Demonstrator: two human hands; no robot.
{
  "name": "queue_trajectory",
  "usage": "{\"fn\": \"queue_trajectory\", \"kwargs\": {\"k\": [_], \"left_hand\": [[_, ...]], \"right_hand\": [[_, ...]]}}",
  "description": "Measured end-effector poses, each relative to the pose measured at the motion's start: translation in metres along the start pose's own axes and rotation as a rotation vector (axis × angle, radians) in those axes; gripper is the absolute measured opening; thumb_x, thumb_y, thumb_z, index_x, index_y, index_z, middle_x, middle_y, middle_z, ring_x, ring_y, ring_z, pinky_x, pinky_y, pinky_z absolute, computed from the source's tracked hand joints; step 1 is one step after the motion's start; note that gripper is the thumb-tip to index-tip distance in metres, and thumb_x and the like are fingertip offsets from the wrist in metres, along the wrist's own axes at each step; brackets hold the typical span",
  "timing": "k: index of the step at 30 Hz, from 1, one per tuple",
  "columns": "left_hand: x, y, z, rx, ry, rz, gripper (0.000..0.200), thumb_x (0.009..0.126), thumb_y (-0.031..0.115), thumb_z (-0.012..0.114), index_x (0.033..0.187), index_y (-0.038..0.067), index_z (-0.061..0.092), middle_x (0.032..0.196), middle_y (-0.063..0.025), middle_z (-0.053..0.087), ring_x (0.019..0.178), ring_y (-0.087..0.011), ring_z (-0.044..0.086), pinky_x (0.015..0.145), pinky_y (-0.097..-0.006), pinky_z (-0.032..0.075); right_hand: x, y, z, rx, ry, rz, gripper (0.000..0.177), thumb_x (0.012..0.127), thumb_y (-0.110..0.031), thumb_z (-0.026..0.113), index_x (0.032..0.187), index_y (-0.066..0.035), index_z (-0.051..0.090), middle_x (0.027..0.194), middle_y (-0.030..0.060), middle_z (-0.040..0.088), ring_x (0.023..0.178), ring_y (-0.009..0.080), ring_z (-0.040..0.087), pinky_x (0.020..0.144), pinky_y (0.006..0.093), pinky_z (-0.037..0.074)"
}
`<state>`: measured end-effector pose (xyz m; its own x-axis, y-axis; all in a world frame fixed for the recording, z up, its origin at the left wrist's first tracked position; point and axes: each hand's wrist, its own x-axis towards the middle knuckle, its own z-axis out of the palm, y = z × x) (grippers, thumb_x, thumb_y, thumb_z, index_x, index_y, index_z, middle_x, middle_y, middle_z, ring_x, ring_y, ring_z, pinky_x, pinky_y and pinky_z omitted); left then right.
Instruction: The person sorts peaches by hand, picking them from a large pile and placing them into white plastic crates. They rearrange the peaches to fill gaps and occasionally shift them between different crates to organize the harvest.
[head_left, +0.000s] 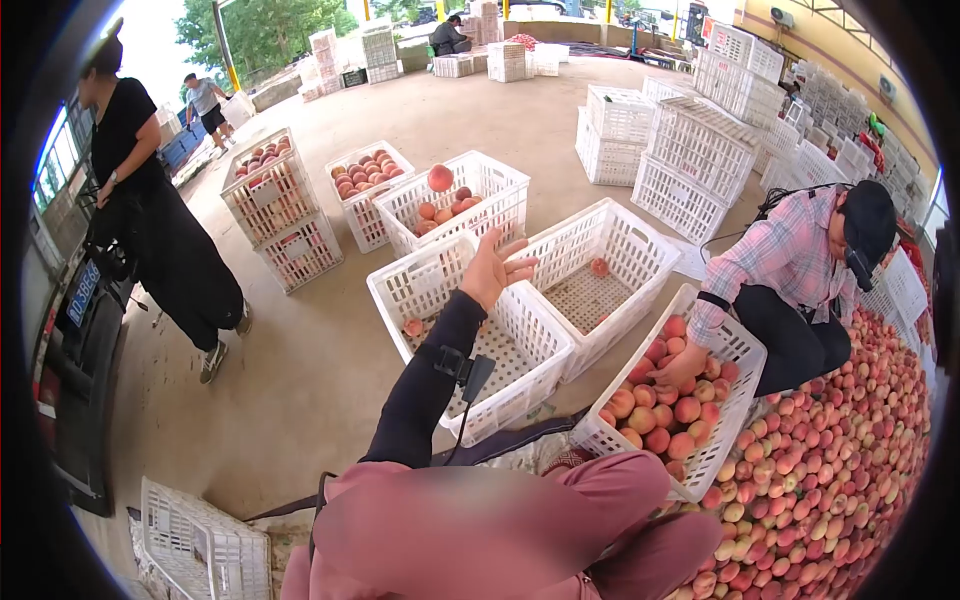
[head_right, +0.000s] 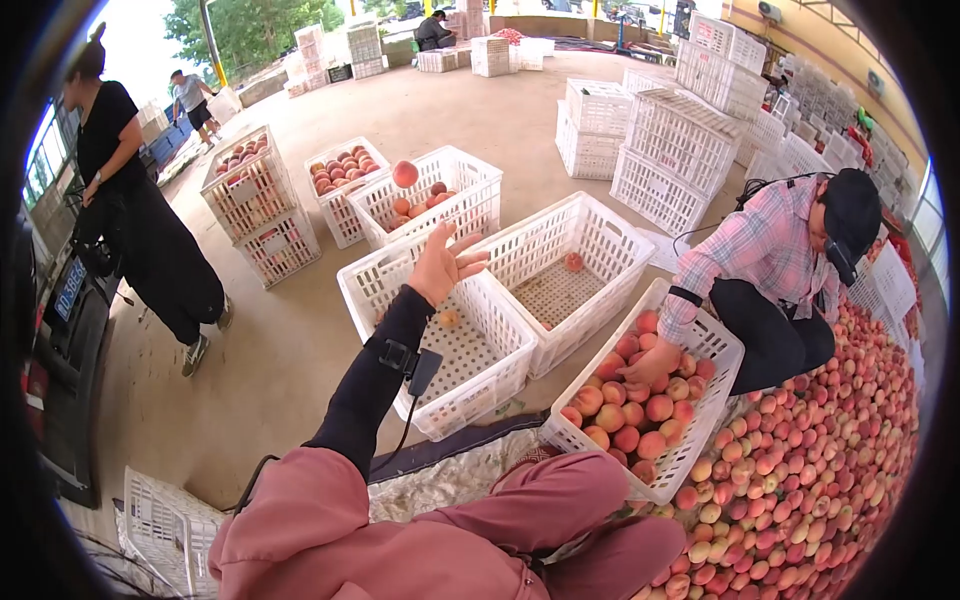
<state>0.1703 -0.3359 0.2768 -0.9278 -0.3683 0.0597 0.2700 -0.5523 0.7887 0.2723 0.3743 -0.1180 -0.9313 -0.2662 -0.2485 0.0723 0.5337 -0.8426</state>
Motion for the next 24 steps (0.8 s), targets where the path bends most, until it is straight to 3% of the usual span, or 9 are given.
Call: {"fn": "queue_trajectory", "kwargs": {"k": [4,7,9,10,11,16,18,21,24], "left_hand": [[-0.074,-0.109,-0.008,0.004,-0.056,-0.360,0.058,0.106,0.036,0.043,0.151,0.005,0.024,0.139,-0.0203,0.053,0.110,-0.0301,0.064,0.090,-0.0387,0.055],[-0.132,-0.159,-0.011,-0.042,0.020,-0.420,0.055,0.105,0.034,0.045,0.149,0.004,0.030,0.141,-0.0189,0.052,0.108,-0.0273,0.062,0.092,-0.0377,0.053],[-0.157,-0.171,-0.012,-0.030,0.044,-0.477,0.053,0.104,0.032,0.046,0.147,0.005,0.034,0.142,-0.0159,0.052,0.108,-0.0248,0.061,0.093,-0.0365,0.053],[-0.164,-0.169,-0.014,0.005,0.052,-0.487,0.052,0.103,0.032,0.047,0.146,0.005,0.035,0.142,-0.0142,0.051,0.109,-0.0235,0.060,0.093,-0.0357,0.052],[-0.168,-0.166,-0.016,0.049,0.034,-0.512,0.051,0.103,0.032,0.047,0.146,0.006,0.036,0.143,-0.0128,0.051,0.109,-0.0226,0.059,0.094,-0.0352,0.052],[-0.163,-0.154,-0.025,0.187,0.050,-0.535,0.046,0.103,0.030,0.047,0.143,0.008,0.041,0.143,-0.0102,0.052,0.109,-0.0208,0.059,0.095,-0.0347,0.052],[-0.160,-0.153,-0.014,0.223,0.071,-0.474,0.045,0.103,0.029,0.047,0.143,0.008,0.042,0.142,-0.0096,0.052,0.108,-0.0201,0.059,0.094,-0.0345,0.052],[-0.154,-0.165,0.011,0.248,0.012,-0.506,0.044,0.103,0.028,0.047,0.143,0.009,0.043,0.141,-0.0081,0.053,0.107,-0.0185,0.060,0.093,-0.0334,0.052],[-0.154,-0.182,0.047,0.337,-0.026,-0.501,0.046,0.103,0.030,0.045,0.143,0.007,0.041,0.140,-0.0111,0.054,0.107,-0.0204,0.059,0.094,-0.0348,0.050]], "right_hand": [[-0.003,0.008,0.010,-0.067,-0.054,0.006,0.033,0.092,-0.024,0.057,0.116,-0.002,0.061,0.100,0.0107,0.067,0.077,0.0263,0.067,0.065,0.0357,0.055],[-0.144,0.055,0.014,-0.069,0.047,0.184,0.033,0.092,-0.024,0.057,0.116,-0.002,0.062,0.097,0.0104,0.068,0.073,0.0263,0.068,0.062,0.0361,0.056],[-0.289,0.039,0.061,-0.013,0.174,0.386,0.033,0.091,-0.024,0.057,0.115,-0.003,0.062,0.095,0.0102,0.068,0.071,0.0264,0.068,0.061,0.0363,0.056],[-0.294,0.019,0.068,0.487,0.414,0.873,0.037,0.090,-0.029,0.058,0.115,-0.003,0.062,0.099,0.0106,0.066,0.071,0.0259,0.068,0.060,0.0370,0.057],[-0.297,0.008,0.061,0.416,0.353,0.846,0.038,0.089,-0.031,0.061,0.114,-0.002,0.062,0.097,0.0088,0.065,0.073,0.0221,0.067,0.059,0.0358,0.058],[-0.305,0.054,0.106,0.404,0.650,0.719,0.039,0.088,-0.029,0.066,0.113,0.001,0.065,0.097,0.0103,0.069,0.080,0.0227,0.067,0.060,0.0381,0.058],[-0.308,0.041,0.119,0.367,0.537,0.603,0.036,0.090,-0.030,0.064,0.116,-0.005,0.064,0.097,0.0098,0.067,0.066,0.0205,0.069,0.055,0.0350,0.055],[-0.313,0.090,0.172,0.284,0.594,0.720,0.031,0.088,-0.027,0.065,0.105,-0.002,0.068,0.096,0.0108,0.068,0.066,0.0200,0.069,0.055,0.0365,0.056],[-0.316,0.034,0.156,0.553,0.522,0.791,0.038,0.086,-0.024,0.065,0.117,-0.002,0.064,0.100,0.0120,0.071,0.082,0.0200,0.070,0.062,0.0366,0.058]]}}
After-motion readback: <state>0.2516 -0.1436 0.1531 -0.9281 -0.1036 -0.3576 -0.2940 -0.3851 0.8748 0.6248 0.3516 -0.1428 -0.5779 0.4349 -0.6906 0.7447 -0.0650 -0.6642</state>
